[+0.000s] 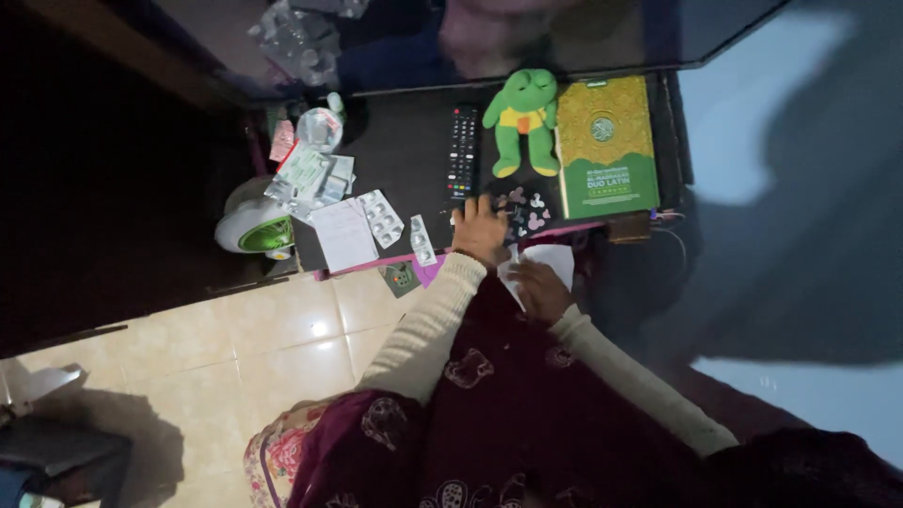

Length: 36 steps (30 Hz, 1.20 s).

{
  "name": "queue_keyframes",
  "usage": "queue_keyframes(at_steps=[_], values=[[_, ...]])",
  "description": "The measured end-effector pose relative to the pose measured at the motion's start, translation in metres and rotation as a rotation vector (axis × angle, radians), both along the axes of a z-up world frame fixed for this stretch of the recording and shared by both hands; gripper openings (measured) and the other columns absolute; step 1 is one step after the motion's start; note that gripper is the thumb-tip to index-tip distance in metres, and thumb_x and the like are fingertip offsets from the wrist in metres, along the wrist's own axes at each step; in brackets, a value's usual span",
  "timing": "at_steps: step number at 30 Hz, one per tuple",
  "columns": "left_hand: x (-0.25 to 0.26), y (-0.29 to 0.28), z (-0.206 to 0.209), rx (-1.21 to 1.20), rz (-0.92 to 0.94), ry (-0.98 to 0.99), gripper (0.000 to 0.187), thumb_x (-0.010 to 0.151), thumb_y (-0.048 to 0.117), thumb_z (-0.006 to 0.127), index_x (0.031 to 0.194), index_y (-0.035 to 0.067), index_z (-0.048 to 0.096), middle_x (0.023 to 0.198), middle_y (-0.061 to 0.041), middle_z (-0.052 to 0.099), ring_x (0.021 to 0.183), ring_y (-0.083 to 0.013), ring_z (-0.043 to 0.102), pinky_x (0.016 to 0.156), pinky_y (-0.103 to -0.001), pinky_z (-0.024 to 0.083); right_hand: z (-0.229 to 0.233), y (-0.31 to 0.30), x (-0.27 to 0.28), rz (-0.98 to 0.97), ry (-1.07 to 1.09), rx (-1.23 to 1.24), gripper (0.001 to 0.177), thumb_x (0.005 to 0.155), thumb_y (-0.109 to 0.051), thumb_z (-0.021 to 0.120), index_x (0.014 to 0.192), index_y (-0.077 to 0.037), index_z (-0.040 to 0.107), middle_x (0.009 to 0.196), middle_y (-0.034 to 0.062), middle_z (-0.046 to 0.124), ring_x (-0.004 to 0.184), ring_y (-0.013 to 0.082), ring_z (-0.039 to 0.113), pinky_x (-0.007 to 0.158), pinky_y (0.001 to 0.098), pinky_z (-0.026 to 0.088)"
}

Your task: Cleaning the television screen and surrounding objects on a shelf with a cloth.

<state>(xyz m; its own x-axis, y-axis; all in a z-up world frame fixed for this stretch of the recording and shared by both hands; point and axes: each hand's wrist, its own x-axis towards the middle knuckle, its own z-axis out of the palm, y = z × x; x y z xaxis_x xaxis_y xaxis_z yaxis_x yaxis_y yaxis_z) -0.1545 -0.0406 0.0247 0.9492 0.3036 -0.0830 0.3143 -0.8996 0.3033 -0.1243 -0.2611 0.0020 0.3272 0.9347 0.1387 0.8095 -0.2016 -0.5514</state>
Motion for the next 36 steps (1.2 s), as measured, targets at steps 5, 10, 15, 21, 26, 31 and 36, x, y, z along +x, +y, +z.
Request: queue_keyframes(at_steps=[5, 10, 15, 21, 26, 31, 36], values=[[0.018, 0.001, 0.045, -0.127, -0.028, 0.137, 0.087, 0.060, 0.035, 0.087, 0.136, 0.007, 0.055, 0.143, -0.022, 0.043, 0.130, -0.0431, 0.041, 0.106, -0.062, 0.032, -0.011, -0.020, -0.009, -0.002, 0.044, 0.085, 0.029, 0.097, -0.012, 0.059, 0.124, -0.008, 0.067, 0.134, 0.0133, 0.066, 0.135, 0.0360, 0.054, 0.110, 0.0481, 0.043], [0.032, -0.001, -0.017, -0.035, -0.104, 0.006, 0.053, 0.080, 0.025, 0.074, 0.127, 0.004, 0.063, 0.145, -0.018, 0.048, 0.136, -0.0401, 0.043, 0.117, -0.054, 0.033, -0.012, -0.026, -0.018, -0.040, 0.008, 0.075, 0.029, 0.097, -0.012, 0.060, 0.126, -0.009, 0.065, 0.135, 0.0124, 0.065, 0.137, 0.0353, 0.054, 0.109, 0.0471, 0.044], [0.041, -0.004, -0.057, -0.035, -0.086, 0.003, 0.030, 0.091, 0.015, 0.061, 0.118, 0.004, 0.068, 0.152, -0.018, 0.046, 0.136, -0.0356, 0.045, 0.118, -0.052, 0.032, -0.001, -0.006, -0.012, -0.065, -0.038, 0.052, 0.035, 0.095, -0.012, 0.057, 0.129, -0.006, 0.064, 0.138, 0.0146, 0.063, 0.136, 0.0358, 0.052, 0.111, 0.0479, 0.043], [0.031, 0.012, 0.043, -0.268, -0.070, 0.046, 0.064, 0.070, 0.038, 0.079, 0.120, 0.002, 0.065, 0.148, -0.012, 0.044, 0.142, -0.0313, 0.037, 0.116, -0.055, 0.028, 0.013, 0.006, -0.012, -0.069, -0.037, 0.095, 0.032, 0.102, -0.014, 0.052, 0.130, -0.005, 0.064, 0.140, 0.0156, 0.062, 0.138, 0.0359, 0.052, 0.116, 0.0467, 0.041], [0.021, 0.016, 0.013, -0.164, -0.035, -0.187, 0.047, 0.073, 0.033, 0.081, 0.106, 0.001, 0.070, 0.143, -0.018, 0.048, 0.136, -0.0380, 0.043, 0.108, -0.060, 0.034, 0.020, 0.010, -0.015, -0.107, 0.013, 0.081, 0.033, 0.107, -0.016, 0.046, 0.131, -0.003, 0.064, 0.139, 0.0178, 0.062, 0.138, 0.0382, 0.053, 0.116, 0.0468, 0.040], [-0.028, 0.055, 0.013, -0.051, 0.336, -0.234, 0.027, 0.087, 0.025, 0.076, 0.103, 0.004, 0.072, 0.126, -0.018, 0.060, 0.116, -0.0378, 0.058, 0.095, -0.052, 0.048, 0.027, 0.039, -0.025, -0.189, 0.128, 0.256, 0.036, 0.111, -0.016, 0.040, 0.135, 0.000, 0.061, 0.139, 0.0224, 0.062, 0.135, 0.0376, 0.057, 0.115, 0.0456, 0.045], [-0.076, 0.066, 0.026, -0.034, 0.600, -0.216, 0.045, 0.070, 0.032, 0.082, 0.099, -0.002, 0.072, 0.115, -0.028, 0.061, 0.101, -0.0445, 0.060, 0.082, -0.051, 0.051, 0.057, 0.093, -0.028, -0.351, 0.354, 0.393, 0.035, 0.111, -0.014, 0.040, 0.135, 0.001, 0.063, 0.135, 0.0220, 0.066, 0.126, 0.0332, 0.065, 0.109, 0.0402, 0.051]])
